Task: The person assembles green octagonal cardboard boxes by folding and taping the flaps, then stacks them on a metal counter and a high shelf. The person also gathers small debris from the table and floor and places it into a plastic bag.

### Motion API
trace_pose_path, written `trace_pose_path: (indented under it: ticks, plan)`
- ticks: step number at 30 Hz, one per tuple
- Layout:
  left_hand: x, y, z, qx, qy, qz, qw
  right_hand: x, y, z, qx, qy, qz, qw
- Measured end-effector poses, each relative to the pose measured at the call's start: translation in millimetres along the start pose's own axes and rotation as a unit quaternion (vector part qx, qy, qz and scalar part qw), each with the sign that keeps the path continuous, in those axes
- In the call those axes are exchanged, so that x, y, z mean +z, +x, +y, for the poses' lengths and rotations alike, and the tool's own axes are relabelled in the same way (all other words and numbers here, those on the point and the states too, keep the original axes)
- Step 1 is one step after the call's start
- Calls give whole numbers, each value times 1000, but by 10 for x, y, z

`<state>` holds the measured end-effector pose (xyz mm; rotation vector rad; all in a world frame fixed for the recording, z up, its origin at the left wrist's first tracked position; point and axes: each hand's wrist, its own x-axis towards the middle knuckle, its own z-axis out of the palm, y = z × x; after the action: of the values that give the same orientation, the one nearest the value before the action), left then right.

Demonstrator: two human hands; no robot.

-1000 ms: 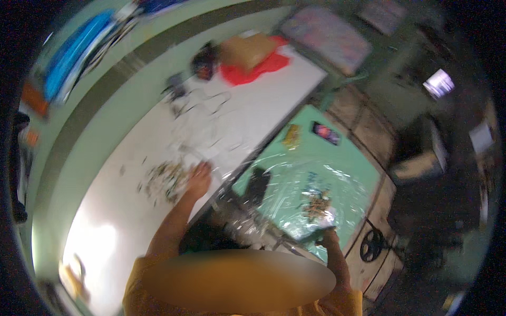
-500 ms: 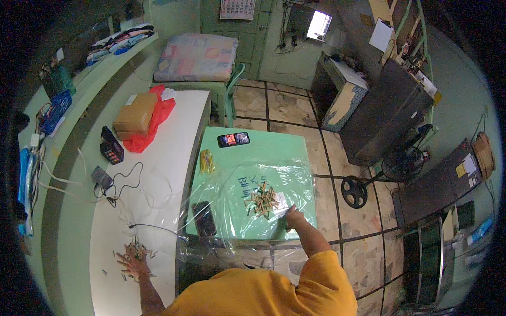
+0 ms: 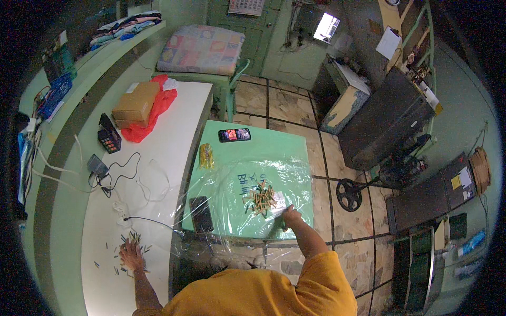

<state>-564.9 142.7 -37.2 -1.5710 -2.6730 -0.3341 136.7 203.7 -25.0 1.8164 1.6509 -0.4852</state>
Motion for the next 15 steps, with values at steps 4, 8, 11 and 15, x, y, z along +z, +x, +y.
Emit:
trace_pose_path:
  ticks: [4,8,11,15]
  plan:
    - [-134,-222,77,90,-33,50,994,36,57,31,21,-8,-27,999]
    - [-69,-343,-19,145,12,25,989,50,102,44,19,-15,-36,999]
    - [45,-284,-141,79,14,17,997,36,89,27,24,-13,-35,999]
    - [118,-108,-298,82,24,98,991,43,24,-50,31,-33,-27,999]
